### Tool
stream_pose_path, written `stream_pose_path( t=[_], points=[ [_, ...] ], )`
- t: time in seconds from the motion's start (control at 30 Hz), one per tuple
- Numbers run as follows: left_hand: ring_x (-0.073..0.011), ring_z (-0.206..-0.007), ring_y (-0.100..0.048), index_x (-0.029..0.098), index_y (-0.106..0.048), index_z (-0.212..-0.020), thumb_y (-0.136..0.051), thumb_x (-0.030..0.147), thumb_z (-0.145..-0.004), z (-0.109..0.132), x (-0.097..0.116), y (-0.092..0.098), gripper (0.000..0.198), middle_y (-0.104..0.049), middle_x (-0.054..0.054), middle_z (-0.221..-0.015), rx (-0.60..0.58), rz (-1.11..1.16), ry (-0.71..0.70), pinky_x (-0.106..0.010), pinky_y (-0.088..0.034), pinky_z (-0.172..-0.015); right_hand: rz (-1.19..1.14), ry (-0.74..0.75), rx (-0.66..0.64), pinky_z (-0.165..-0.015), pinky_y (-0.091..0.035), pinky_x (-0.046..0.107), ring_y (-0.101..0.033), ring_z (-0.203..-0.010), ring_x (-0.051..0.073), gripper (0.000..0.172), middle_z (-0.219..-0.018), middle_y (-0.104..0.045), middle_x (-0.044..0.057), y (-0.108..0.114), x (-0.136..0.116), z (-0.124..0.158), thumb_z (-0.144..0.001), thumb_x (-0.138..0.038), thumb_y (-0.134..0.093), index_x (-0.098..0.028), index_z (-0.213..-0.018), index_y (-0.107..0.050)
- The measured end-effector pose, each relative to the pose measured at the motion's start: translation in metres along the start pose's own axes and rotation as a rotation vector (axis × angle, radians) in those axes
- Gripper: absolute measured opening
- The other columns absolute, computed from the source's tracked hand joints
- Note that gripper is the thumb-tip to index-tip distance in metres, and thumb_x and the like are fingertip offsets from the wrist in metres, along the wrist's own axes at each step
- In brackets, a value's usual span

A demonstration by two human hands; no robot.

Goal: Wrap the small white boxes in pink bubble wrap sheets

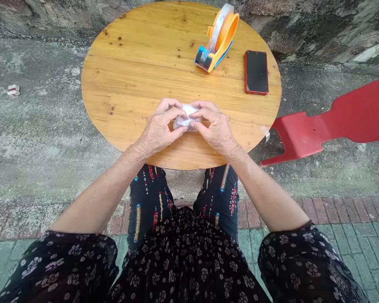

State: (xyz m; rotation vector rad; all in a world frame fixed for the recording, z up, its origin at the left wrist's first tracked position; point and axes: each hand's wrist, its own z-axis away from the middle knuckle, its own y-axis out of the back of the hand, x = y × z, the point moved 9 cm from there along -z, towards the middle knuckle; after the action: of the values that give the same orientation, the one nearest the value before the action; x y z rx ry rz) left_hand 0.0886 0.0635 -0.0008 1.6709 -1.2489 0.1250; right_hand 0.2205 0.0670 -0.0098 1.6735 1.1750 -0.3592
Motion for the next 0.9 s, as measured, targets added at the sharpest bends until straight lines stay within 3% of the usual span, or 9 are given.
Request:
stream_pose_path(
  t=[0.2, 0.43, 0.63, 0.9],
  points=[
    [-0.0157, -0.099, -0.054, 0.02, -0.063, -0.096, -0.07, 0.036, -0.08, -0.009, -0.007, 0.001, 0.024, -0.053, -0.003, -0.106, -0.005, 0.01, 0.003, -0.031, -0.052, -0.08, -0.103, -0.063, -0.035, -0.087, -0.049, 0.039, -0.058, -0.103, 0.021, 0.021, -0.114, -0.062, 0.004, 0.001, 0.008, -0.015, -0.078, -0.043, -0.068, -0.022, -0.084, -0.069],
    [-0.016, -0.101, -0.056, 0.02, -0.065, -0.096, -0.076, 0.045, -0.073, -0.017, -0.025, 0.001, 0.035, -0.054, -0.003, -0.106, 0.001, 0.222, 0.123, -0.029, -0.055, -0.078, -0.141, -0.073, -0.082, -0.085, -0.047, 0.037, -0.059, -0.097, 0.021, 0.02, -0.094, -0.065, 0.002, 0.003, 0.013, -0.034, -0.076, -0.041, -0.068, -0.021, -0.079, -0.069],
    [-0.0145, -0.089, -0.059, 0.02, -0.069, -0.085, -0.073, 0.045, -0.077, -0.023, -0.029, 0.007, 0.027, -0.06, -0.004, -0.096, 0.032, 0.297, 0.217, -0.027, -0.055, -0.073, -0.198, -0.096, -0.088, -0.081, -0.047, 0.035, -0.059, -0.091, 0.019, 0.02, -0.092, -0.065, 0.002, 0.005, 0.016, -0.038, -0.075, -0.039, -0.07, -0.02, -0.078, -0.069],
    [-0.0154, -0.089, -0.059, 0.021, -0.07, -0.087, -0.078, 0.045, -0.071, -0.022, -0.034, 0.004, 0.029, -0.059, -0.004, -0.099, 0.069, 0.3, 0.187, -0.028, -0.055, -0.073, -0.248, -0.133, -0.096, -0.077, -0.046, 0.033, -0.058, -0.084, 0.017, 0.015, -0.085, -0.064, 0.0, 0.004, 0.02, -0.04, -0.072, -0.033, -0.071, -0.019, -0.076, -0.069]
  ],
)
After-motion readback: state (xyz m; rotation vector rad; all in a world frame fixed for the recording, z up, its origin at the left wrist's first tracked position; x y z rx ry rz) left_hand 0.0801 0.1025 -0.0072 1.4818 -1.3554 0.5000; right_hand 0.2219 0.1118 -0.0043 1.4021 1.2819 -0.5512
